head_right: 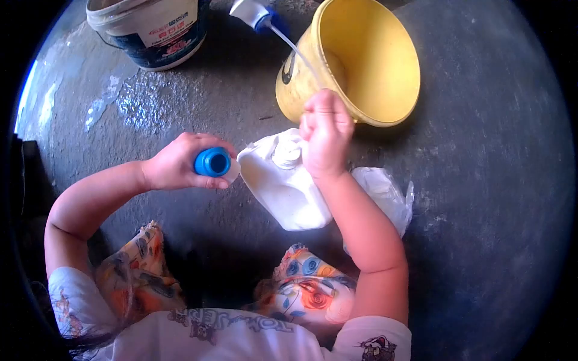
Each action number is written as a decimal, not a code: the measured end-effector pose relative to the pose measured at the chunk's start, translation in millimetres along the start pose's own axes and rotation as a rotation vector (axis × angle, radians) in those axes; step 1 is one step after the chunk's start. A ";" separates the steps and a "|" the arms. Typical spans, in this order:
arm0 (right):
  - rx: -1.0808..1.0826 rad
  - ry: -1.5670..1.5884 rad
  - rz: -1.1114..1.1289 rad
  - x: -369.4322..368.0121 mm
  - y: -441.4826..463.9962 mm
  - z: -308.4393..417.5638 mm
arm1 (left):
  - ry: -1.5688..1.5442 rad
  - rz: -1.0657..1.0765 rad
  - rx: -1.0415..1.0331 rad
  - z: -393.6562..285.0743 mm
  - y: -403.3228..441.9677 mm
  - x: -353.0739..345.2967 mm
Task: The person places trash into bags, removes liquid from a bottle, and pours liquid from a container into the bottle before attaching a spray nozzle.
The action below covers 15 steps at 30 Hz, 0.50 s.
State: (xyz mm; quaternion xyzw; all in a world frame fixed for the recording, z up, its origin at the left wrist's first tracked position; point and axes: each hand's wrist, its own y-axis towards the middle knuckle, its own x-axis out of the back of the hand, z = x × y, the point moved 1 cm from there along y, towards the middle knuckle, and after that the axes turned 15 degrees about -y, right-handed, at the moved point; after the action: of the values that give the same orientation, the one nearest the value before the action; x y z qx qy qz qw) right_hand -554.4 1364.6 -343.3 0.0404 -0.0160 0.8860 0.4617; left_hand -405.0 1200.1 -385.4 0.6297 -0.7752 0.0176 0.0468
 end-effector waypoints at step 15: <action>-0.021 0.095 0.084 0.3 -4.8 6.6 | 0.037 -0.184 0.080 63.0 -9.5 -0.7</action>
State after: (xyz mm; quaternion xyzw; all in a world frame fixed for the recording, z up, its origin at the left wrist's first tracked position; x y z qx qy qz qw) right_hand -550.3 1367.1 -336.8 -0.0072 -0.0054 0.9053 0.4246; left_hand -398.7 1193.4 -448.5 0.6990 -0.7119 0.0556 0.0374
